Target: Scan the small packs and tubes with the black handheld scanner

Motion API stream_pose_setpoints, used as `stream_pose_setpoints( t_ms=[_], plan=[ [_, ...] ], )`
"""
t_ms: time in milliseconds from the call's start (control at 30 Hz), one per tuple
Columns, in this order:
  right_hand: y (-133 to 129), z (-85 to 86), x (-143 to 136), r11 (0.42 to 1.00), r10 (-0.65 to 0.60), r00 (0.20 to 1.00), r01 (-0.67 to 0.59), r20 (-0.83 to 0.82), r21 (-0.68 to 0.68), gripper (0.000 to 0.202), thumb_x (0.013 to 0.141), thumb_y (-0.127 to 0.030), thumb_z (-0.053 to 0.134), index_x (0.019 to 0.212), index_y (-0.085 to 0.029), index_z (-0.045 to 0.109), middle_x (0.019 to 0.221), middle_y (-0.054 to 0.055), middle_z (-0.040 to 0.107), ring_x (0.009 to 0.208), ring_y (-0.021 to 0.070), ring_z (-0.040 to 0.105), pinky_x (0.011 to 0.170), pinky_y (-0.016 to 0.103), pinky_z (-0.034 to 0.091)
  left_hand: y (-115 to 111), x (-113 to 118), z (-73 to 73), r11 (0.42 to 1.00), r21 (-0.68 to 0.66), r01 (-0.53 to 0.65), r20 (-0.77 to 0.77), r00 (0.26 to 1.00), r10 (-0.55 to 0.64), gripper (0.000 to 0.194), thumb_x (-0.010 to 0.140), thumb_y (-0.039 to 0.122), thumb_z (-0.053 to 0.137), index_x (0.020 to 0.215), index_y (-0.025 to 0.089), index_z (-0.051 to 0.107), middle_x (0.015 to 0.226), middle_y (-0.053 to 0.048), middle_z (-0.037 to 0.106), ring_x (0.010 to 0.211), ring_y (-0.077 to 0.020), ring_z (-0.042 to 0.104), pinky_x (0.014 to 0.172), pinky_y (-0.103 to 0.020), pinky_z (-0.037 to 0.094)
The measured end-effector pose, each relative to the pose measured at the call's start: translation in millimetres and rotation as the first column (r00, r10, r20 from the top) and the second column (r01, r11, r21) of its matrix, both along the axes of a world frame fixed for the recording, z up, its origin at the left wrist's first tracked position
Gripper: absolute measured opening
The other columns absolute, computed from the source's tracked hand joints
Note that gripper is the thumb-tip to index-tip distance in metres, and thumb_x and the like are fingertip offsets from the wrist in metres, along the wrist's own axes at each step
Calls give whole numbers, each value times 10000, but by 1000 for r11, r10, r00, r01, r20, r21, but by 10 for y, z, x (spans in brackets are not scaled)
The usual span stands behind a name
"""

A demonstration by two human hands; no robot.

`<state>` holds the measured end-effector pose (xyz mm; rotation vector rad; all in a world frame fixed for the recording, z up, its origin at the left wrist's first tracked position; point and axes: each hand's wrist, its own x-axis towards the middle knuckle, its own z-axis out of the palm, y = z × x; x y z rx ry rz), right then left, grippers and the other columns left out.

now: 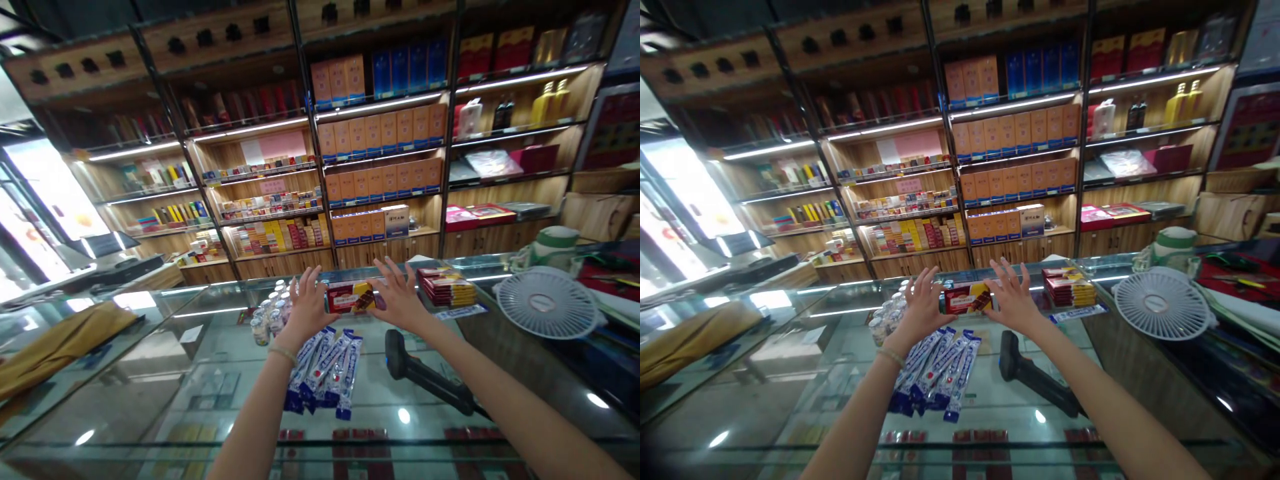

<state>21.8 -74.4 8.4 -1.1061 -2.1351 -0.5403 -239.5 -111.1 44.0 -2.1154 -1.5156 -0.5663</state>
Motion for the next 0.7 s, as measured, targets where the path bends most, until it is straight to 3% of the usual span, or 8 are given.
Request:
stream_pose_setpoints(
  t_ms=[367,700],
  plan=[
    [225,-206,471,994,-97,994,100,-50,50,604,802,-568,699,1307,-244,627,1628,143,336,1519,354,199,1217,605,-3,322,566,-197,998,59,0,96,995,-5,578,688,444,843,1190,247,633,1644,-177,312,1516,-411,261,1215,-646,113],
    [314,-329,621,993,-86,996,88,-28,77,599,797,-529,695,1311,-229,618,1624,130,355,1516,334,216,1238,579,-12,446,724,-446,997,74,-16,120,993,7,637,716,449,835,1283,276,601,1637,-158,333,1514,-391,272,1215,-660,139]
  ],
)
